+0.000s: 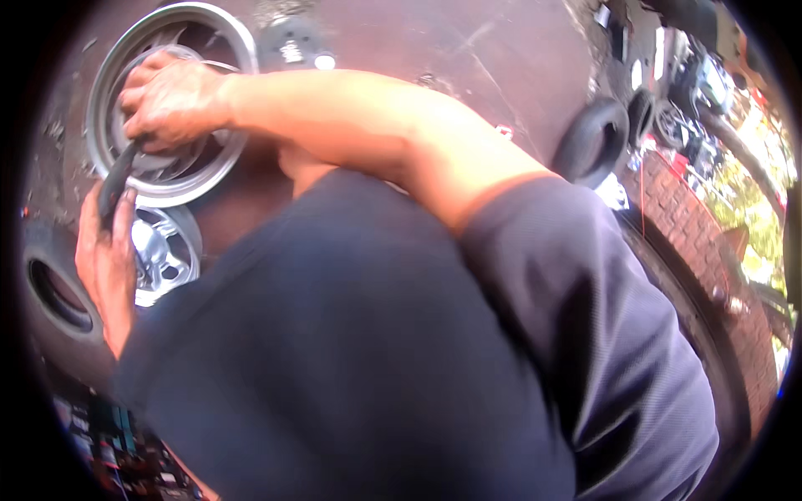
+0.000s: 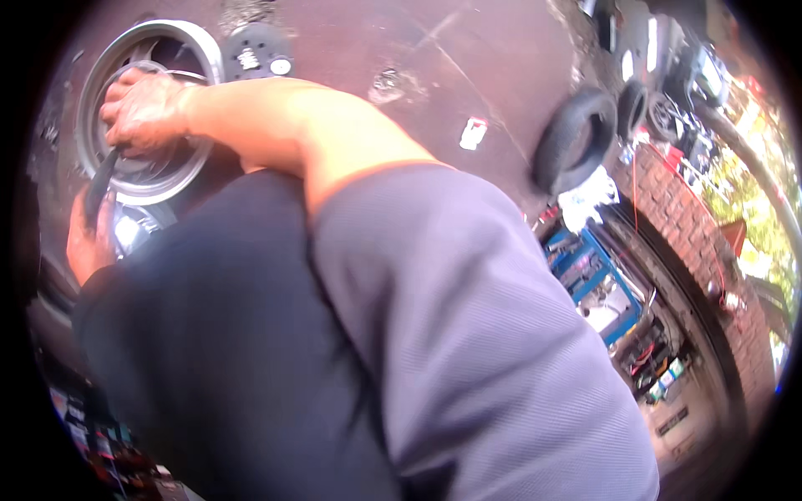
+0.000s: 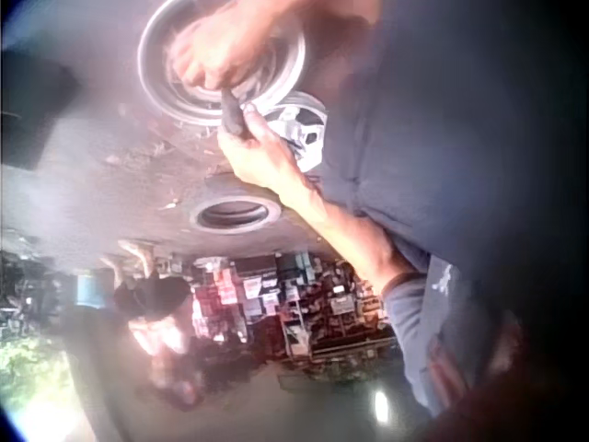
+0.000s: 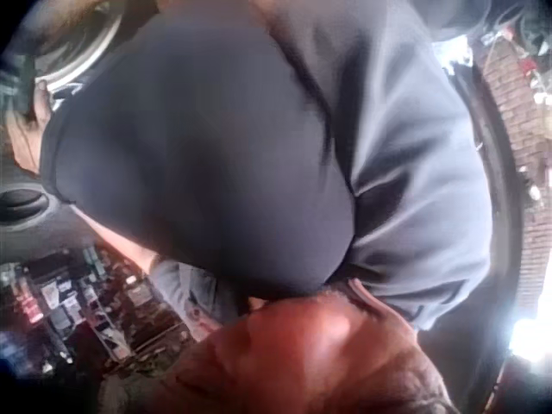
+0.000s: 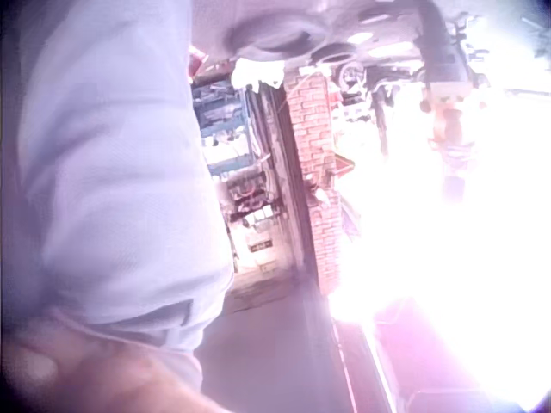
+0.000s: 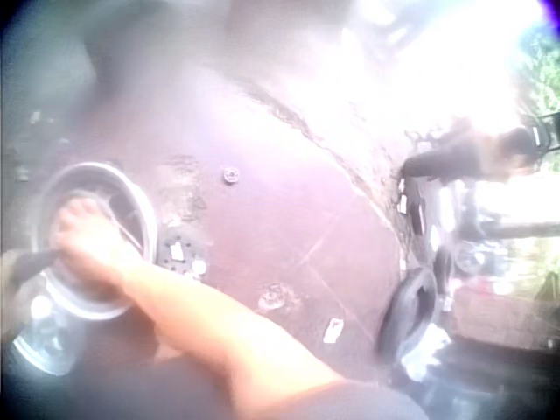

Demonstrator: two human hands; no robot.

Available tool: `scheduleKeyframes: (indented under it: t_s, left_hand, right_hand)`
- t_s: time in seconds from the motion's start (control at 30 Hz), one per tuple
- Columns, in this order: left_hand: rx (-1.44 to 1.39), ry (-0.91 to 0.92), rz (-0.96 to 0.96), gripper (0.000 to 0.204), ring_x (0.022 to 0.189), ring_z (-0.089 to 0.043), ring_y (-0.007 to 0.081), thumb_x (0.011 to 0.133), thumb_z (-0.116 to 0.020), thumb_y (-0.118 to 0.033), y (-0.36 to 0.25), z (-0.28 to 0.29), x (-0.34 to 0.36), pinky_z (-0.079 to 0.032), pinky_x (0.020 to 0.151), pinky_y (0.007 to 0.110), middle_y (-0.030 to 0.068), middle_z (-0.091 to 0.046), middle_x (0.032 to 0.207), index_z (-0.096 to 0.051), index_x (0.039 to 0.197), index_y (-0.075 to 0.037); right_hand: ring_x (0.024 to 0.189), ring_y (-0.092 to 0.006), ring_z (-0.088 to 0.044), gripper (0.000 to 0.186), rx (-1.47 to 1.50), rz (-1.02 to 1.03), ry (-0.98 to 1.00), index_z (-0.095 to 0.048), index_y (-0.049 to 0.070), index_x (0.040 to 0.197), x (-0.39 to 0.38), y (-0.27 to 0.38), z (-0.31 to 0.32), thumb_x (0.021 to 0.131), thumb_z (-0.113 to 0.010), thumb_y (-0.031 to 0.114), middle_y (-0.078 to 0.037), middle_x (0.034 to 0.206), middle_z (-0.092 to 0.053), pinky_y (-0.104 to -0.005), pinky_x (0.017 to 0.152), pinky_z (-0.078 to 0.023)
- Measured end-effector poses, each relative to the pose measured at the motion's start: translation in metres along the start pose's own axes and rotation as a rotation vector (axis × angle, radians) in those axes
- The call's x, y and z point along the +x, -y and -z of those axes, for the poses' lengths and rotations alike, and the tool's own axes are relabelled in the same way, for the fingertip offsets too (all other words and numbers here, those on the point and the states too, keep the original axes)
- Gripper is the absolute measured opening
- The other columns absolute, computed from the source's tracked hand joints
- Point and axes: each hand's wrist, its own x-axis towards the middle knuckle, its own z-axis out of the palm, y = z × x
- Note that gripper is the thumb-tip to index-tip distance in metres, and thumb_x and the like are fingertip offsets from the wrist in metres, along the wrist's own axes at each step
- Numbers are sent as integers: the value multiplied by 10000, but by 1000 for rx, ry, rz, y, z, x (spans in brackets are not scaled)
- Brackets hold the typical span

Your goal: The person cleans a wheel rim with a cloth, uses pliers to pull on a valve stem, and uses a screwdriver to pry at the central hub of a separate wheel assembly.

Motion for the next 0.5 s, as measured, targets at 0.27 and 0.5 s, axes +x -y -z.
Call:
scheduleKeyframes:
  t_s: [0.27, 0.5]
  left_hand:
    - [-86, -62, -185, 337, 869, -677, 182, 893, -666, -262, 0, -7, 10, -503, 791, 291, 120, -707, 980, -642, 1192, -109]
    - [-531, -13, 127, 358, 895, -618, 131, 827, -729, -149, -30, 9, 10, -496, 794, 267, 105, -692, 1011, -647, 1145, -6]
  right_hand:
    - [1095, -303, -494, 254, 186, -117, 37, -712, 101, 979, 0, 4, 12, 758, -636, 201, -129, 1042, -585, -471, 991, -361]
    - [1112, -273, -505, 317, 97, -32, -31, -668, 128, 975, 18, 6, 2, 704, -710, 287, -79, 1091, -579, -436, 979, -375]
